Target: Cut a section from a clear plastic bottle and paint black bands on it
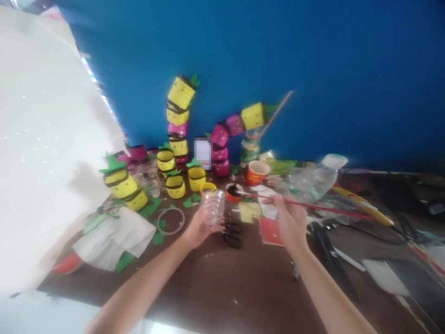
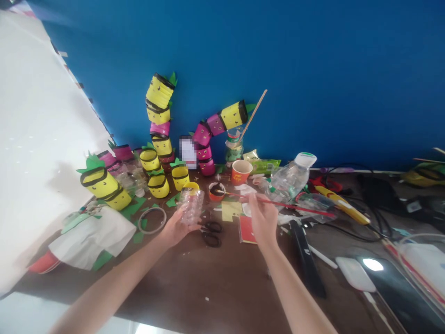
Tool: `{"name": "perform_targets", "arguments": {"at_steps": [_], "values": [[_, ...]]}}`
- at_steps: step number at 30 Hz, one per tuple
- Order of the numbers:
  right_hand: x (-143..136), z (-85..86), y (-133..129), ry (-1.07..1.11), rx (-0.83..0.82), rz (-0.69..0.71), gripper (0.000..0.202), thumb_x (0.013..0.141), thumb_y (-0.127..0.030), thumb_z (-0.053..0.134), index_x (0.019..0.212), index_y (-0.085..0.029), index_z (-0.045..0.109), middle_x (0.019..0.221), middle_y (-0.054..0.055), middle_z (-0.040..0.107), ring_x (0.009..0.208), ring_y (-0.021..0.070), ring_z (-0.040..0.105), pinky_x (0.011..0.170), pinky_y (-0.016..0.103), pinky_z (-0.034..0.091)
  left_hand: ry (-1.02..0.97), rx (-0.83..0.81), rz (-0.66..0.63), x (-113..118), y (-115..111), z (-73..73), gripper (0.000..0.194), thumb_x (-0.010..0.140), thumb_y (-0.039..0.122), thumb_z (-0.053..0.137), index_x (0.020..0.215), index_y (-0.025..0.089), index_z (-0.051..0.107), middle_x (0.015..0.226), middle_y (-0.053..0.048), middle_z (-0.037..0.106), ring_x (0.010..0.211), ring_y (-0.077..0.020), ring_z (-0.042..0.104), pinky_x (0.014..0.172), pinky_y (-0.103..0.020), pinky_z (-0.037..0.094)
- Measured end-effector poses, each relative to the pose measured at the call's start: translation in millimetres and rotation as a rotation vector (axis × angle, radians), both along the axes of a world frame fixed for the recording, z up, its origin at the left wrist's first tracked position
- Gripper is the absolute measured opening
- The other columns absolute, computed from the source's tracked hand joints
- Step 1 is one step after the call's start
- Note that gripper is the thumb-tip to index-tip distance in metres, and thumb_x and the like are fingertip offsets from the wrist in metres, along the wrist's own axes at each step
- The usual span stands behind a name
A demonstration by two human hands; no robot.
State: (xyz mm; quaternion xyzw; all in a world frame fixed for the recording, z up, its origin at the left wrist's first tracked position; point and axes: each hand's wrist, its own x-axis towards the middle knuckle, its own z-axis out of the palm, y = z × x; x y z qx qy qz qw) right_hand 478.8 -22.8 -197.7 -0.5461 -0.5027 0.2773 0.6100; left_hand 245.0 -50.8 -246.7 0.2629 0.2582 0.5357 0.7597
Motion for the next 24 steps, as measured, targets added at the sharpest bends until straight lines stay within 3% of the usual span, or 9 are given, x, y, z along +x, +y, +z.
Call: {"name": "perform_targets", "arguments": {"at_steps": [4, 9, 16, 24], "values": [[1, -13.2, -6, 0.445, 0.060, 0.119, 0.021, 0.073, -0.042, 0.071, 0.074, -0.022, 0.067, 0.066, 0.000, 0.070, 0.068, 0.0165, 0.068, 0.078, 0.034, 0.052, 0.042, 0.021, 0.012, 1, -2, 5.2, 0.061, 0.062, 0.029, 0.081, 0.117, 0.020, 0.056, 0.098, -0.007, 0.068, 0.087, -0.0243, 0.067, 0.082, -0.043, 0.051], [3, -20.7, -10, 0.667, 0.006, 0.232, 0.018, 0.065, -0.037, 0.078, 0.070, -0.023, 0.069, 0.071, 0.000, 0.073, 0.073, 0.0143, 0.069, 0.077, 0.029, 0.054, 0.076, 0.023, 0.005, 1, -2, 11.9, 0.063, 0.062, 0.026, 0.081, 0.120, 0.019, 0.057, 0.106, -0.009, 0.066, 0.095, -0.0260, 0.064, 0.088, -0.047, 0.048], [0, -18.8, -20, 0.670, -0.028, 0.304, 0.015, 0.065, -0.036, 0.078, 0.071, -0.024, 0.071, 0.073, 0.000, 0.073, 0.076, 0.0142, 0.069, 0.079, 0.026, 0.054, 0.058, -0.029, -0.005, 3, -2, 8.6, 0.064, 0.059, 0.034, 0.083, 0.115, 0.018, 0.058, 0.099, -0.008, 0.068, 0.090, -0.0238, 0.065, 0.086, -0.045, 0.049], [-11, -13.7, -32, 0.555, -0.010, 0.392, 0.011, 0.069, -0.034, 0.075, 0.076, -0.026, 0.073, 0.076, -0.001, 0.074, 0.076, 0.0141, 0.069, 0.078, 0.025, 0.053, 0.077, 0.023, -0.014, 6, -3, 5.0, 0.064, 0.055, 0.023, 0.086, 0.112, 0.019, 0.057, 0.094, -0.007, 0.068, 0.088, -0.0214, 0.065, 0.088, -0.045, 0.048]]}}
